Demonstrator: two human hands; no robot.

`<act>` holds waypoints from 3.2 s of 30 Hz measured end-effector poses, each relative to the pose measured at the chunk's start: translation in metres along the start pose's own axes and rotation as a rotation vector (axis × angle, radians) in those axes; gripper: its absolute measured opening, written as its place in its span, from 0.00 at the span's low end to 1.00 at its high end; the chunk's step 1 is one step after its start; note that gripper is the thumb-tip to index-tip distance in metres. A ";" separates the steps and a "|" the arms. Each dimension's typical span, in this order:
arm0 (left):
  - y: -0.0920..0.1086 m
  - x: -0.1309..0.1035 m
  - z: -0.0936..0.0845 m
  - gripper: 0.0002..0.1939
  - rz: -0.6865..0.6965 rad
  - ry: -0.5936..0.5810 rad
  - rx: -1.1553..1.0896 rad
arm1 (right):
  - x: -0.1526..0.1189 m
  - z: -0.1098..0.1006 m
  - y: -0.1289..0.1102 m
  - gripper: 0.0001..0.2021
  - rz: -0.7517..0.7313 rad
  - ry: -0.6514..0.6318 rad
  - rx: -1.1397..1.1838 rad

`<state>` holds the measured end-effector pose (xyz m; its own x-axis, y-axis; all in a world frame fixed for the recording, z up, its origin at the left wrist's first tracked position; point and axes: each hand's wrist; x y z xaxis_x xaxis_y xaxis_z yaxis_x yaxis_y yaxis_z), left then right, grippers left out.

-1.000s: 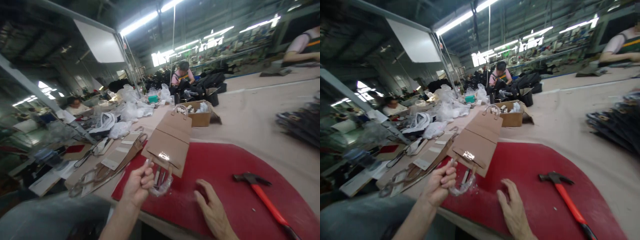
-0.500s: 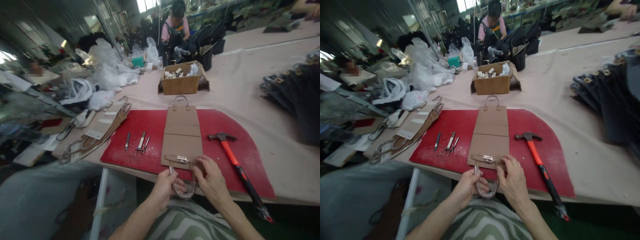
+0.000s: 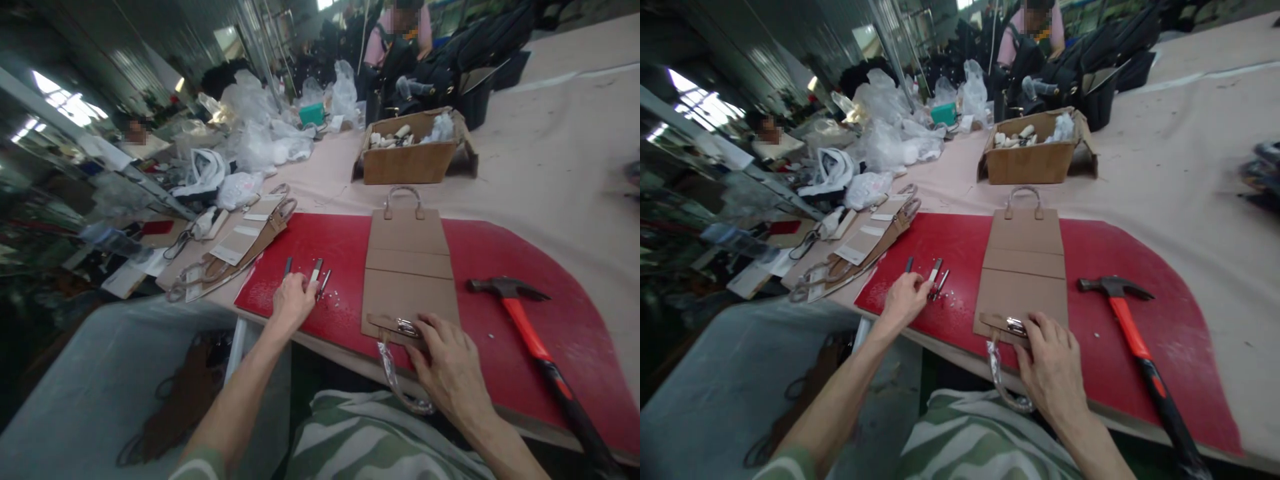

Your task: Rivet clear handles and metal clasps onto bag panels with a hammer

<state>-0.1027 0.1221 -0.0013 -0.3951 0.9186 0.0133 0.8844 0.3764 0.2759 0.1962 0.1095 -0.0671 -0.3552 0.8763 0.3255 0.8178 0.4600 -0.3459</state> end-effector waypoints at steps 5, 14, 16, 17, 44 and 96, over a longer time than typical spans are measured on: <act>-0.014 0.044 0.009 0.19 0.002 -0.265 0.137 | -0.005 -0.010 -0.005 0.16 0.069 -0.053 -0.009; -0.029 0.058 0.008 0.10 -0.081 -0.447 -0.227 | -0.032 -0.026 -0.009 0.21 0.343 -0.054 -0.072; -0.032 0.050 0.006 0.11 -0.149 -0.425 -0.572 | -0.041 -0.027 -0.010 0.21 0.374 -0.045 -0.070; -0.032 0.044 0.006 0.14 -0.163 -0.406 -0.749 | -0.046 -0.028 -0.010 0.22 0.378 -0.032 -0.059; 0.053 -0.033 0.080 0.10 0.256 -0.389 -1.334 | -0.061 -0.024 -0.033 0.09 1.589 -0.101 2.136; 0.073 -0.068 0.035 0.08 0.305 -0.276 -1.332 | -0.014 -0.007 -0.064 0.12 1.025 -0.074 1.665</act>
<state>-0.0026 0.0911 -0.0158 -0.0324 0.9951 0.0929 -0.0347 -0.0940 0.9950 0.1516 0.0664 -0.0433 -0.1533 0.8395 -0.5213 -0.4623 -0.5272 -0.7130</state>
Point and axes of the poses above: each hand's wrist, its own x-axis towards the middle knuckle, its own z-axis out of the palm, y = z × x, and after that the axes turned 2 degrees about z, right-handed
